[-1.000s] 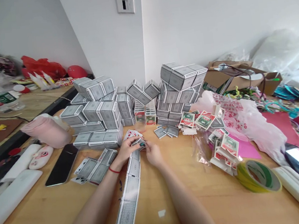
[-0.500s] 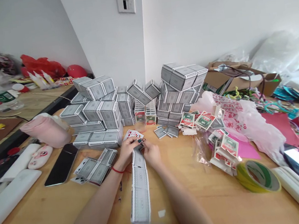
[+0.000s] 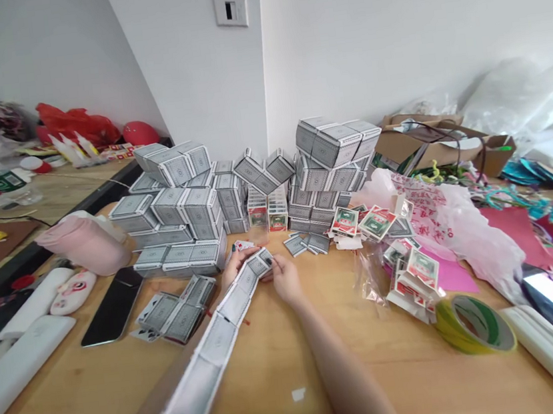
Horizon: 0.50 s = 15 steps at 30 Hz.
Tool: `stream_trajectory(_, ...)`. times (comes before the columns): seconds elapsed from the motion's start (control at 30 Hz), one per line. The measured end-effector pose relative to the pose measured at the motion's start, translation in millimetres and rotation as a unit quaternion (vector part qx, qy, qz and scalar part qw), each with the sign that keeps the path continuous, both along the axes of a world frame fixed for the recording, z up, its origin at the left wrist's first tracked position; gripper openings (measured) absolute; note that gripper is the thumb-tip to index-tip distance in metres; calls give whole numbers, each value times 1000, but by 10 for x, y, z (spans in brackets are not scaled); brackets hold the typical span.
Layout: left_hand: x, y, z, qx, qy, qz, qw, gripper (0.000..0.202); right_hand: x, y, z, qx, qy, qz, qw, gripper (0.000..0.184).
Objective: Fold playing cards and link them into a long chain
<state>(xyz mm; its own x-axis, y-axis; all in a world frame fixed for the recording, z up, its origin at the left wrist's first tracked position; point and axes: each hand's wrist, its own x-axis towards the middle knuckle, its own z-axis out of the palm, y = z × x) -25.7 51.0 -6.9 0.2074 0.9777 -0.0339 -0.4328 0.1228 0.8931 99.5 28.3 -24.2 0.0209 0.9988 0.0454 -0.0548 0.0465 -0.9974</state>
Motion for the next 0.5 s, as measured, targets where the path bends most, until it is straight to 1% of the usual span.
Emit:
stream_trajectory(0.1, -14, -4, 30, -3, -42, -29, 999, 54, 5, 16, 7, 1, 5, -23, 1000, 29)
stream_trajectory(0.17, -13, -6, 62, 18, -26, -45, 998, 49, 5, 21, -3, 8, -4, -45, 999, 29)
stream_trajectory(0.23, 4, -3, 99, 37, 5, -60, 997, 40, 12, 20, -24, 15, -23, -77, 997, 28)
stream_trajectory(0.3, 29, -2, 129, -3, 10, -91, 996, 35, 30, 14, -47, 20, -66, -122, 990, 27)
stream_trajectory(0.33, 39, -5, 137, -15, -4, -98, 995, 35, 43, 9, -54, 24, -98, -150, 984, 27)
stream_trajectory(0.4, 43, -24, 140, -20, -13, -116, 993, 32, 68, -4, -52, 39, -159, -189, 968, 27)
stream_trajectory(0.43, 35, -38, 136, -17, -13, -112, 993, 34, 77, -11, -39, 49, -179, -193, 964, 27)
stream_trajectory(0.5, 7, -68, 125, -27, -16, -110, 993, 40, 78, -29, 10, 72, -197, -168, 963, 28)
